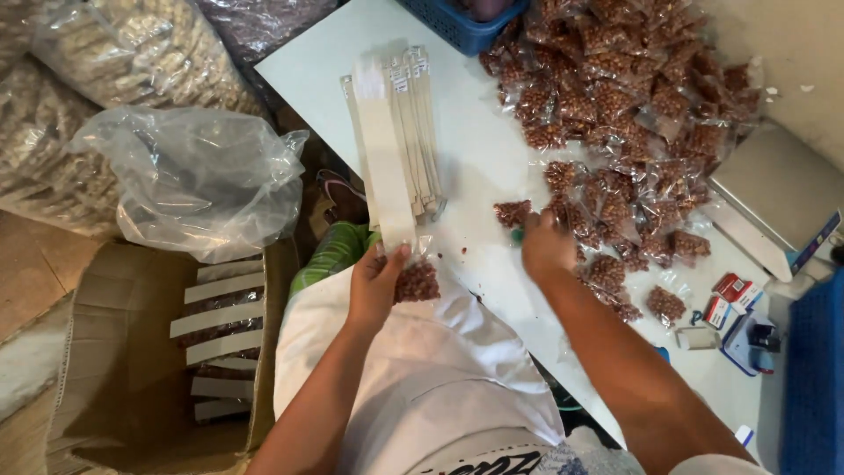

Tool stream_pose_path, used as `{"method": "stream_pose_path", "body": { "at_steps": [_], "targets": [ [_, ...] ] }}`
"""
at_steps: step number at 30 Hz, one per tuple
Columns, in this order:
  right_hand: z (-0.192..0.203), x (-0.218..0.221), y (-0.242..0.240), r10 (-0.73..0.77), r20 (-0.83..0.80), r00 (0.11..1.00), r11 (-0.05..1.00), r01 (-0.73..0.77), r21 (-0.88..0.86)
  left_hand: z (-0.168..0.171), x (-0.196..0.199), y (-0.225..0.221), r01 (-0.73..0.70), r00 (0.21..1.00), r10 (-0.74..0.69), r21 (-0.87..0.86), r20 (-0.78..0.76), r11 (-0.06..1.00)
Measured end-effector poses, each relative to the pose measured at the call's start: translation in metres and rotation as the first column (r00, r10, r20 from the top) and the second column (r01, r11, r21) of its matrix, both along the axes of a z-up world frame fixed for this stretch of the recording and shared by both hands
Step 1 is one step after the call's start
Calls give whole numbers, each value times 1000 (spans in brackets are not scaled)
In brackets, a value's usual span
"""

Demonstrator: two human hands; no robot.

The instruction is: Attaching small plastic bags of nuts to a vertical display strip using a handheld fastening tool.

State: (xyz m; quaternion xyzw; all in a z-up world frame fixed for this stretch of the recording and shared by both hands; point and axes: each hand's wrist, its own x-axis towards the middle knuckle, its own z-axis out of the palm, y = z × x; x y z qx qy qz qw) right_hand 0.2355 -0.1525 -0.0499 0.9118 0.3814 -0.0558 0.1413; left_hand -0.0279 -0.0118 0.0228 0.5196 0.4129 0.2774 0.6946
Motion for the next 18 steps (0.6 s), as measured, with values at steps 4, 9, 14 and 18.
{"method": "stream_pose_path", "body": {
  "at_steps": [4,9,14,18],
  "targets": [
    [-15,29,-22,236,132,963,931,-263,254,-100,6,24,14,997,-9,63,-77,998],
    [67,-2,-1,352,-691,632,712,298,636,-86,25,19,40,996,-27,152,-90,988],
    [109,-45,32,474,-752,458,643,403,651,-60,37,10,119,993,-118,-95,13,988],
    [102,-59,42,461,-677,574,541,423,727,-4,36,-18,84,983,-89,37,164,996]
  ]
}}
